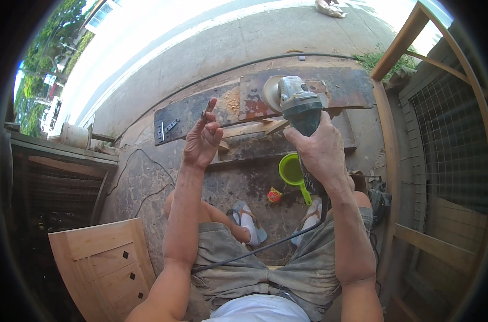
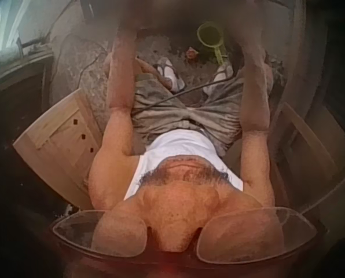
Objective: Grinding a small metal plate using a handheld angle grinder on a workbench.
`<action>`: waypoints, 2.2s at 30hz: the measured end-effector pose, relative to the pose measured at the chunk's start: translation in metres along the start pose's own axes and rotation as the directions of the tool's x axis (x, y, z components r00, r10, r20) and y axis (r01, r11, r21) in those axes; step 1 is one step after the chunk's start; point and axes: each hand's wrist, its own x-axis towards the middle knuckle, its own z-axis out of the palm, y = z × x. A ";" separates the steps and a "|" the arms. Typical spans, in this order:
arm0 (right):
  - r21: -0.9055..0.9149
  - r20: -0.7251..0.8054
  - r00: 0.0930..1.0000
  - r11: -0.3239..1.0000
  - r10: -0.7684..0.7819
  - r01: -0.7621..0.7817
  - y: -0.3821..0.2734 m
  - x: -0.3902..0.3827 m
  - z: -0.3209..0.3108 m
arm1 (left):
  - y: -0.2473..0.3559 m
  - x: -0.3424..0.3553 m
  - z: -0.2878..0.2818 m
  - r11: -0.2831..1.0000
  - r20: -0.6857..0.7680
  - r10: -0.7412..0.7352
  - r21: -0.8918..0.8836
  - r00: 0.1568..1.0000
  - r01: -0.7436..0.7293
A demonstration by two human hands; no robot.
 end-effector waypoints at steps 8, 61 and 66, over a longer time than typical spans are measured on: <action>-0.027 0.002 1.000 1.000 0.005 -0.005 0.002 0.002 0.001 | -0.001 0.002 -0.013 0.905 0.185 -0.025 -0.414 0.982 0.101; -0.003 0.027 0.999 1.000 0.027 -0.027 0.001 0.003 0.002 | -0.006 0.007 0.000 0.945 -0.240 0.296 0.213 0.925 -0.247; -0.004 0.020 1.000 1.000 0.024 -0.024 0.002 0.003 0.002 | -0.003 0.005 -0.002 0.920 -0.155 0.311 0.296 0.938 -0.256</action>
